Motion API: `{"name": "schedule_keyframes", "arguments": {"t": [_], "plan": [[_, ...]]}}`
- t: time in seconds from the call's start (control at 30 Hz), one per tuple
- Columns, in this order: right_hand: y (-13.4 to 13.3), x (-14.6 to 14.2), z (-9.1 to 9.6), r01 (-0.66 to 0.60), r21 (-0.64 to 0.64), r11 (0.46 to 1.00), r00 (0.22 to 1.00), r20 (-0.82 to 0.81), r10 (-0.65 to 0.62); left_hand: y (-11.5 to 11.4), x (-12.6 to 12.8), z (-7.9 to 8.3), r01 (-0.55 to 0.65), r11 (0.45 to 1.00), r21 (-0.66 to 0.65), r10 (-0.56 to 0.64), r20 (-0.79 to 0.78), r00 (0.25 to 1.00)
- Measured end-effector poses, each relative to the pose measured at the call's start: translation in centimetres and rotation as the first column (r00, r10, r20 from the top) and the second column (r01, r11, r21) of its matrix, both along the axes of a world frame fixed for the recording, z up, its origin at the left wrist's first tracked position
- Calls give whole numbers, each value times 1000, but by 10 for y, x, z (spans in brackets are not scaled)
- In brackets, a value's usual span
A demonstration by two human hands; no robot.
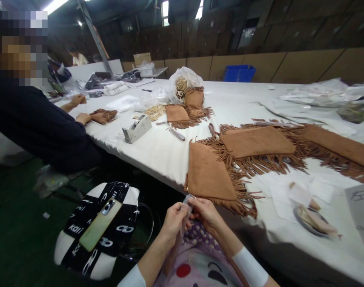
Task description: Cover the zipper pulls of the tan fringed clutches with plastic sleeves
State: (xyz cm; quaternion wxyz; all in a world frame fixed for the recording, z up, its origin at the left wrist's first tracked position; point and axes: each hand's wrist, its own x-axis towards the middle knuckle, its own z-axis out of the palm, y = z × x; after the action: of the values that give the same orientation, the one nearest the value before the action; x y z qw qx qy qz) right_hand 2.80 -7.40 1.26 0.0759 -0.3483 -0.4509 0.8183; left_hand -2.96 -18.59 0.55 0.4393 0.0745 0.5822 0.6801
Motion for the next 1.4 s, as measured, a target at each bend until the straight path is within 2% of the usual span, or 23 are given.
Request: {"name": "schedule_keyframes", "arguments": {"t": [0.17,0.4,0.5,0.7,1.03,1.13,1.2,1.27,1.33,1.4], "plan": [[0,-5,-2,62,27,998,996,62,-64,3,5,-7,-124,991,-44,109,-256,960],[0,-11,0,47,-2,999,997,64,-47,8,5,-9,-281,958,-50,233,-436,869],[2,-11,1,9,8,1000,996,90,-9,9,3,-6,-264,963,-59,210,-453,866],[2,-7,-4,-6,59,998,1000,12,5,10,1,-8,-221,975,35,223,-241,945],[4,-6,7,-89,46,995,992,-90,93,11,10,3,-312,949,-51,224,-591,775],[4,-5,6,-65,92,994,996,-53,70,8,12,-2,-284,957,-59,153,-728,668],[5,-2,7,-64,77,995,997,-30,66,3,11,-5,-229,967,-111,35,-832,553],[7,1,10,-58,-1,998,998,-33,58,-1,8,-6,-182,959,-217,-136,-915,379],[7,4,14,-45,-80,996,998,-50,41,-5,5,-4,-182,925,-332,-302,-937,175],[7,6,18,-48,-78,996,998,-53,44,-7,3,-1,-210,888,-409,-414,-910,24]]}}
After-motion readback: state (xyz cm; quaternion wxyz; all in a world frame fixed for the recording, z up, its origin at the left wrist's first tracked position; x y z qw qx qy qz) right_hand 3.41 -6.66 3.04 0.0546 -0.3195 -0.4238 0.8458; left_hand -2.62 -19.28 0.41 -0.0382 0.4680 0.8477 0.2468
